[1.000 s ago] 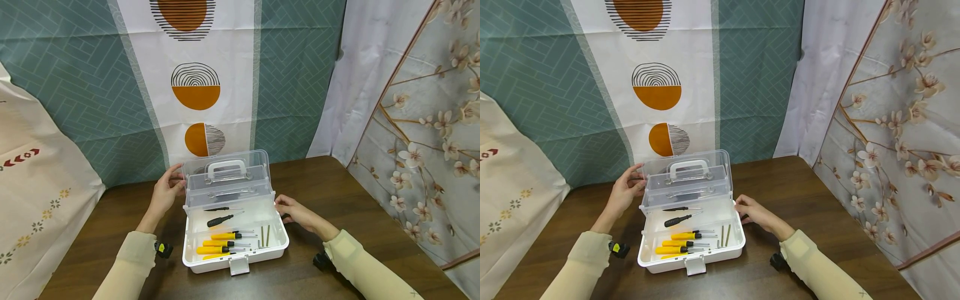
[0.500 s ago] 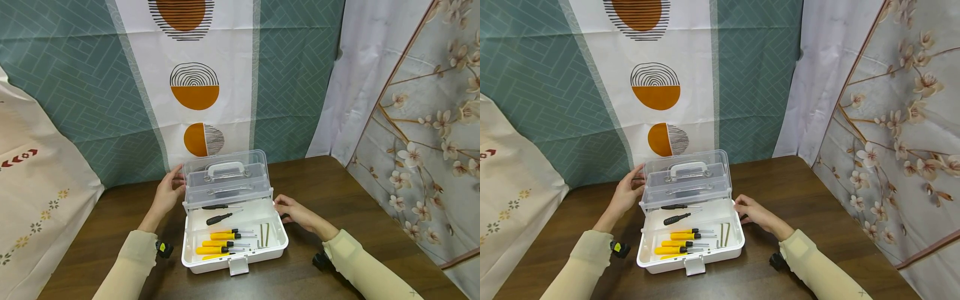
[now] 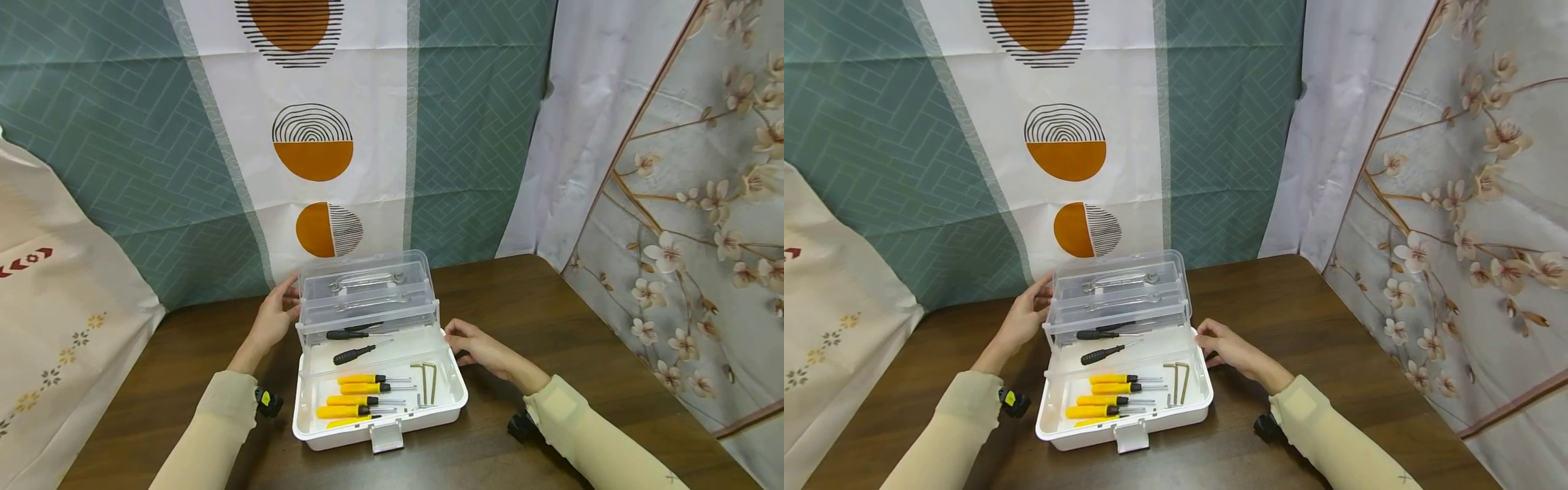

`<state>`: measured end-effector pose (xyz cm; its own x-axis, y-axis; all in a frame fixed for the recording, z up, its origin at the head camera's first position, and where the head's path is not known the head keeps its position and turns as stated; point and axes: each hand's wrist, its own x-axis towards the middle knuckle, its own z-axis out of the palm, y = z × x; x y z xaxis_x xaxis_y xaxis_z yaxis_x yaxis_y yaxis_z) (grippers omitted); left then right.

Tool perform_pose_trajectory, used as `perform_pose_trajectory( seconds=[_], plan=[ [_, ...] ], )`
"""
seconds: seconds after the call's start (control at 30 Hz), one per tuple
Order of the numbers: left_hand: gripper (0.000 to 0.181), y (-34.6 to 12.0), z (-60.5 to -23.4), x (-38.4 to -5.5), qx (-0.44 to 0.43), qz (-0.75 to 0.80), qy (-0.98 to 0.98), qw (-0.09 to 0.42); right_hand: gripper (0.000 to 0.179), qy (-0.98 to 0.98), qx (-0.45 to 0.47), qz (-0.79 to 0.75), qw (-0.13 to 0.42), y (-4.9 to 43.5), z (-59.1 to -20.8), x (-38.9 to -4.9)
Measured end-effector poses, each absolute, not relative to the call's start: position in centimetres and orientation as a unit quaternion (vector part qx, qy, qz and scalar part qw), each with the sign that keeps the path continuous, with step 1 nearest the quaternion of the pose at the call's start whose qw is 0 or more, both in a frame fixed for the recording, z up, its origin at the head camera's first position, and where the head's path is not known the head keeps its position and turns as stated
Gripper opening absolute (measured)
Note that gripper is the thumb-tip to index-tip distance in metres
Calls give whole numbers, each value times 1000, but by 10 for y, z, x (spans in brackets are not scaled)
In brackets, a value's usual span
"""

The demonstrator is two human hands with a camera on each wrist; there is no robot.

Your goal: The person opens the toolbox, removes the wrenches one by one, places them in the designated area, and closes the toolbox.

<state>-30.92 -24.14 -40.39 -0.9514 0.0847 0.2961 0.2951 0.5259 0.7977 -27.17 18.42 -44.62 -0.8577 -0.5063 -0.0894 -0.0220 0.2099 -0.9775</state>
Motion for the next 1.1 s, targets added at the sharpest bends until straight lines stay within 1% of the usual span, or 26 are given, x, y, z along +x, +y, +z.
perform_pose_trajectory(
  seconds=[0.57, 0.73, 0.9, 1.1],
  plan=[
    [66, -241, -418, -324, -104, -509, -853, 42, 17, 754, -178, -602, 193, 187, -448, -273],
    [73, -241, -421, -324, -96, -526, -845, 17, 17, 752, -184, -602, 195, 185, -447, -271],
    [77, -241, -424, -323, -90, -543, -835, 5, 17, 754, -185, -600, 195, 184, -445, -270],
    [72, -243, -430, -324, -90, -548, -832, -9, 17, 758, -179, -597, 194, 184, -446, -271]
  ],
)
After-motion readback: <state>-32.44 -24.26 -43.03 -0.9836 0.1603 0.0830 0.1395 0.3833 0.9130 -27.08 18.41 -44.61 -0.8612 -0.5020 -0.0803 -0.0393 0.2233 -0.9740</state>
